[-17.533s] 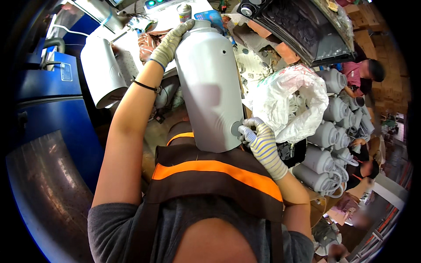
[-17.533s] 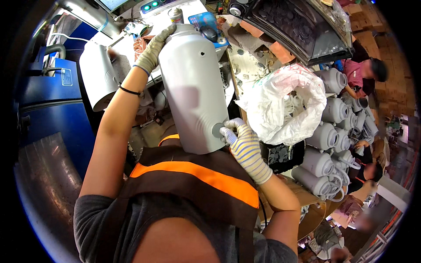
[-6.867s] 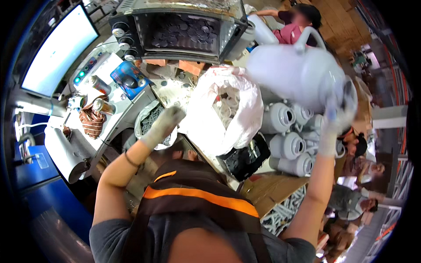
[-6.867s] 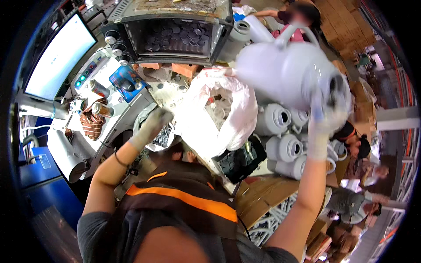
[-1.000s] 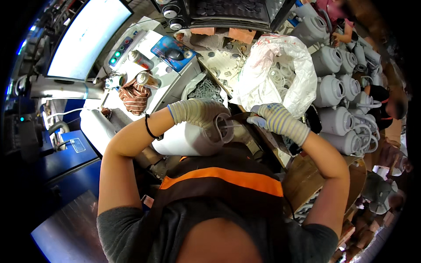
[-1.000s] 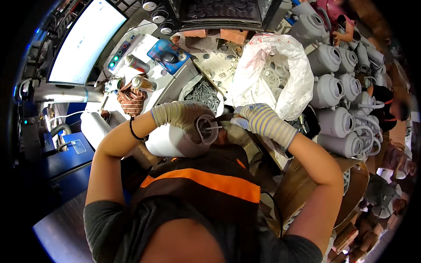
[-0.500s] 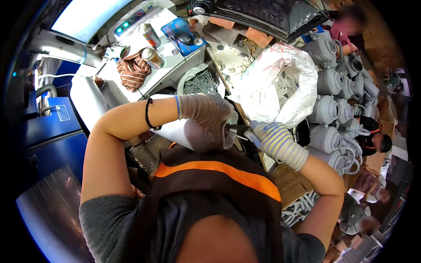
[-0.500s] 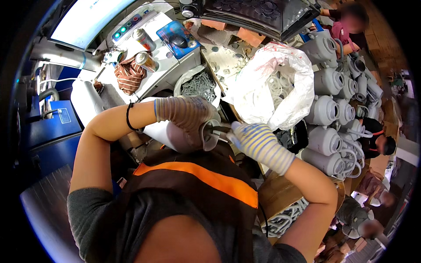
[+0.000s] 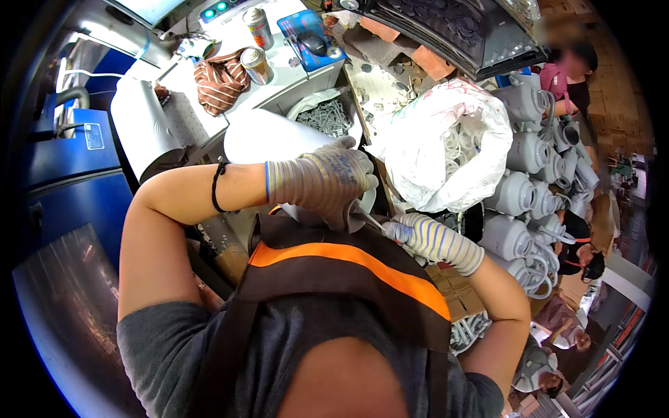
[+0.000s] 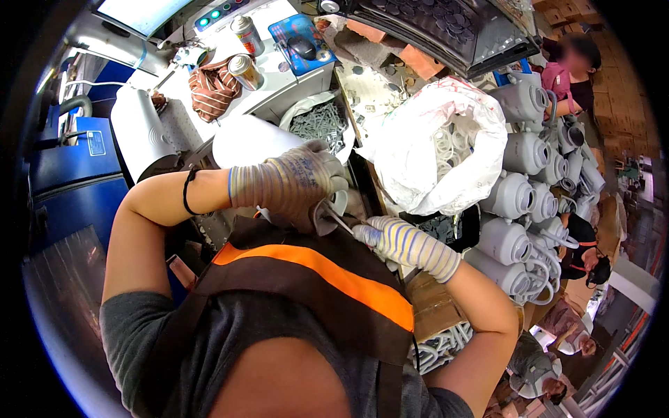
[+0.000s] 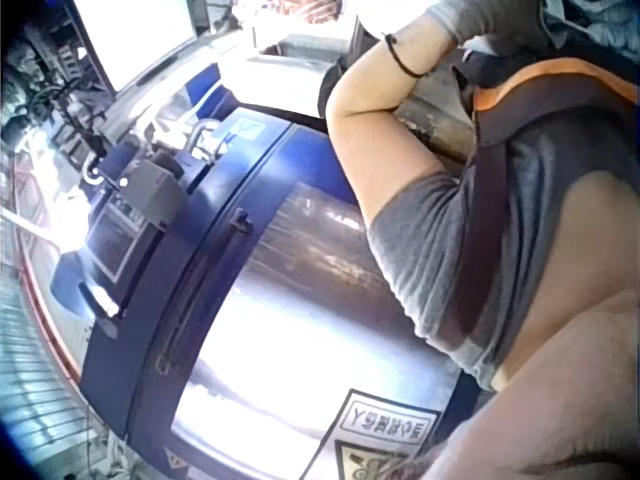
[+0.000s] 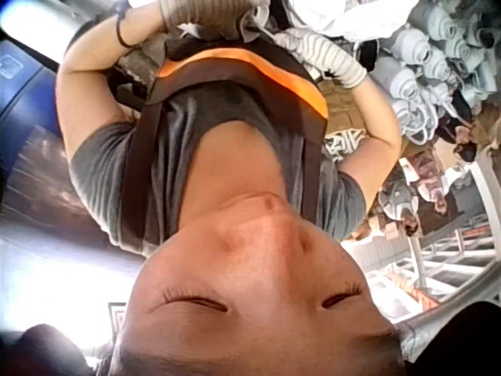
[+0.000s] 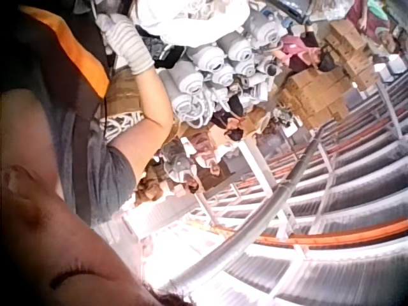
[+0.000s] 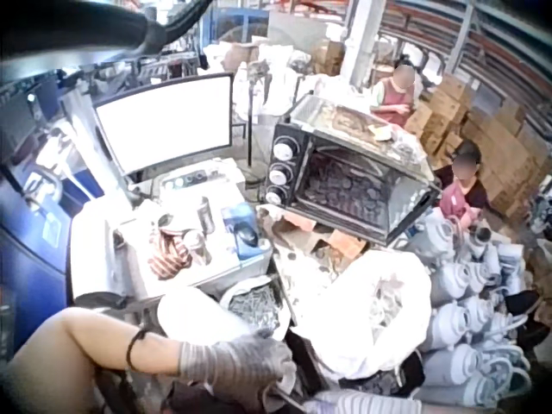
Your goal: The person assembles large white jugs by removing freshly molded components from a machine, trimming excess material with a small tool, and attaching handles to the jug bodies.
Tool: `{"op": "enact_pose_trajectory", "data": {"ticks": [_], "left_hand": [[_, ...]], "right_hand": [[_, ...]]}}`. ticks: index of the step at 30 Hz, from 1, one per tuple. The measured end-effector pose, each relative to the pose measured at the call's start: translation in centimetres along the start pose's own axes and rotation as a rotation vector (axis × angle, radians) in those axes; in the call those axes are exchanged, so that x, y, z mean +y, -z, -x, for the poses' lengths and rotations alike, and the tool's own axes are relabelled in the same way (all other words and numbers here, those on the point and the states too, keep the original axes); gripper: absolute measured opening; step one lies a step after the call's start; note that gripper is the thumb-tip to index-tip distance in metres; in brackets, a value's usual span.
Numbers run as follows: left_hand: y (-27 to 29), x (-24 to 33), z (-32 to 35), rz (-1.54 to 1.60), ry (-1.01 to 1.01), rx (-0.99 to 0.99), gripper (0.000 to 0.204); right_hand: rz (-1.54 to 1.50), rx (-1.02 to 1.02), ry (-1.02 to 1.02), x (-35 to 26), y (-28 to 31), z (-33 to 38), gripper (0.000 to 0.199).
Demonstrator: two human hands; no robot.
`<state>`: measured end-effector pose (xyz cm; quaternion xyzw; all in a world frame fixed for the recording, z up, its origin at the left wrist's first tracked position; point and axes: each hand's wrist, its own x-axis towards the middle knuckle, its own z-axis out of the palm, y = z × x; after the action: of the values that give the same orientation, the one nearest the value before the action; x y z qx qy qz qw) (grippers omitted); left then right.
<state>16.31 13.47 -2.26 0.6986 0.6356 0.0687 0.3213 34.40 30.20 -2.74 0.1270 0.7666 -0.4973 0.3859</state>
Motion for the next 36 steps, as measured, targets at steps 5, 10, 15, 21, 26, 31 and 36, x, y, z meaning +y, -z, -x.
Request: {"op": "enact_pose_trajectory", "data": {"ticks": [5,10,15,21,26,31,36], "left_hand": [[-3.2,-1.7,-1.0,-0.182,-0.005,0.435,0.064],[-4.9,-3.3,-2.9,-0.207,0.105,0.406,0.082],[-7.7,-6.2,-4.5,-0.328,0.119,0.664,0.072],[-10.3,-7.9,-6.1,-0.396,0.127,0.929,0.049],[-9.5,-7.6,-6.4,-0.206,0.294,1.019,0.061],[-5.0,-9.5,-4.5,-0.163,0.28,1.027,0.058],[-0.6,-8.5,-3.7,-0.27,0.452,0.856,0.032]], "right_hand": [[-0.627,-0.047,-0.216,-0.2,-1.4,-3.3,0.053],[-0.143,0.153,-0.243,-0.1,0.9,-5.4,0.048],[-1.123,-0.174,-0.427,0.4,1.1,-7.5,0.029],[-1.327,-0.039,-0.442,-0.5,-2.0,-9.1,0.033],[-1.55,-0.237,-0.194,0.0,-1.7,-8.5,0.04],[-1.328,0.345,-0.37,11.2,4.1,-6.2,0.039],[-0.546,1.107,-0.123,25.2,14.2,-10.7,0.04]]}}
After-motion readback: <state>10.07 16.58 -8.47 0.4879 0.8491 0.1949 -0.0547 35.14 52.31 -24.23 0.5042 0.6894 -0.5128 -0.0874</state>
